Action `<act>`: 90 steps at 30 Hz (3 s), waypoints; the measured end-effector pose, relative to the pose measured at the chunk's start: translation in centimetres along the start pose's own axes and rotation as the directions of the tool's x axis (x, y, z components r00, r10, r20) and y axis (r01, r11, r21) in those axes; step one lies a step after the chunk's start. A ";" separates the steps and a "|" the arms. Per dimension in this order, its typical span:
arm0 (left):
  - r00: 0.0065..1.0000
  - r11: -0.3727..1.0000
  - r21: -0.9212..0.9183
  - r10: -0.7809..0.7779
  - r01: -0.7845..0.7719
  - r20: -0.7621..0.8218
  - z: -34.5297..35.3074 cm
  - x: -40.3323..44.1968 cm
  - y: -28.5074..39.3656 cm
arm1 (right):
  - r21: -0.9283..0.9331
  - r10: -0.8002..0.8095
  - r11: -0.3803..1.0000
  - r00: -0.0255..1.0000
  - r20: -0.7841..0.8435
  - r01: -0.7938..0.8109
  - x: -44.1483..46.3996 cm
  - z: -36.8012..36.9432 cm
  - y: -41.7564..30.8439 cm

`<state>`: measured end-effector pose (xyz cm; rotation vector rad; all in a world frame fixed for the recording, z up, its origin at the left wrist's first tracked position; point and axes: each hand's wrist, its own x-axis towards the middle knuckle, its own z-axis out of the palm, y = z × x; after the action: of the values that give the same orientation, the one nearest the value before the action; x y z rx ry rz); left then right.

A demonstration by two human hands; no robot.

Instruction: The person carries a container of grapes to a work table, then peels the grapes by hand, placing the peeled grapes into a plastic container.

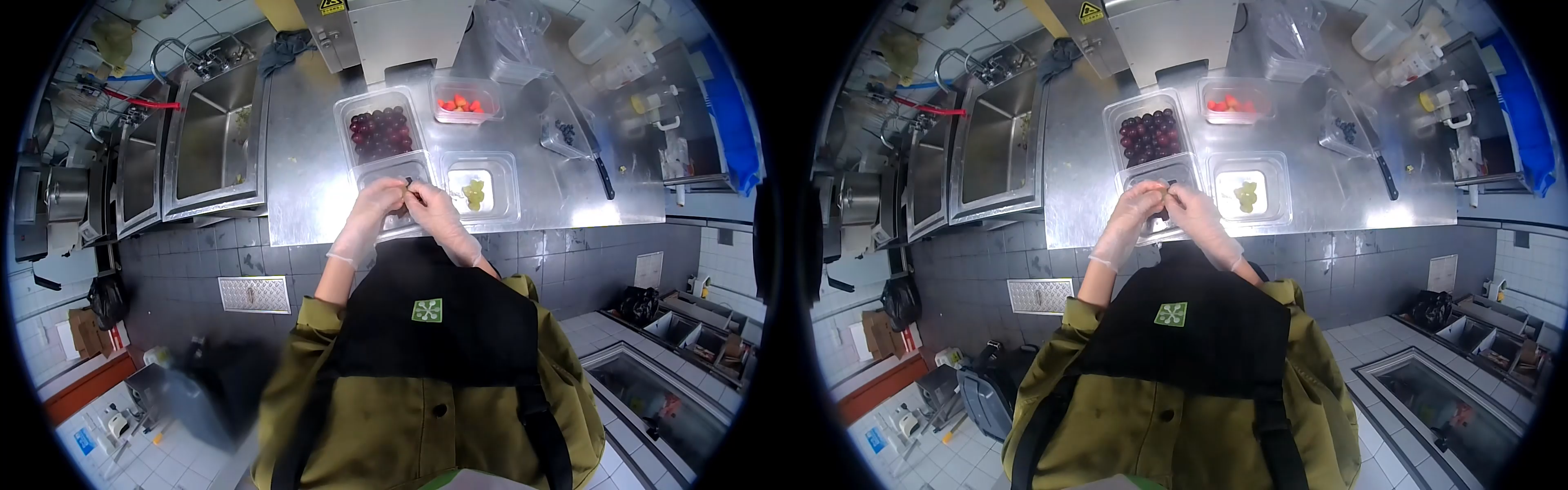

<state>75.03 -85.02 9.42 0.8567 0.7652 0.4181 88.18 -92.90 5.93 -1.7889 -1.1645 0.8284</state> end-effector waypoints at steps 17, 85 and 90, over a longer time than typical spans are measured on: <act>0.997 0.983 0.181 0.037 -0.024 -0.066 -3.1 1.9 -2.1 | -0.429 -0.336 0.864 0.936 -0.103 0.263 0.2 1.0 1.1; 0.948 0.921 0.292 0.299 -0.257 -0.109 0.0 0.7 -2.4 | 0.760 0.213 0.592 0.962 0.173 -0.268 -0.4 -1.8 -1.2; 0.925 0.915 0.289 0.338 -0.280 -0.173 -2.9 3.2 -2.7 | 0.742 0.284 0.615 0.953 0.106 -0.266 -0.8 -2.2 -0.9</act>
<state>75.12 -83.20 4.65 1.2005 0.9036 0.7172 89.39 -94.09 7.81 -1.2519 -0.3849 1.2467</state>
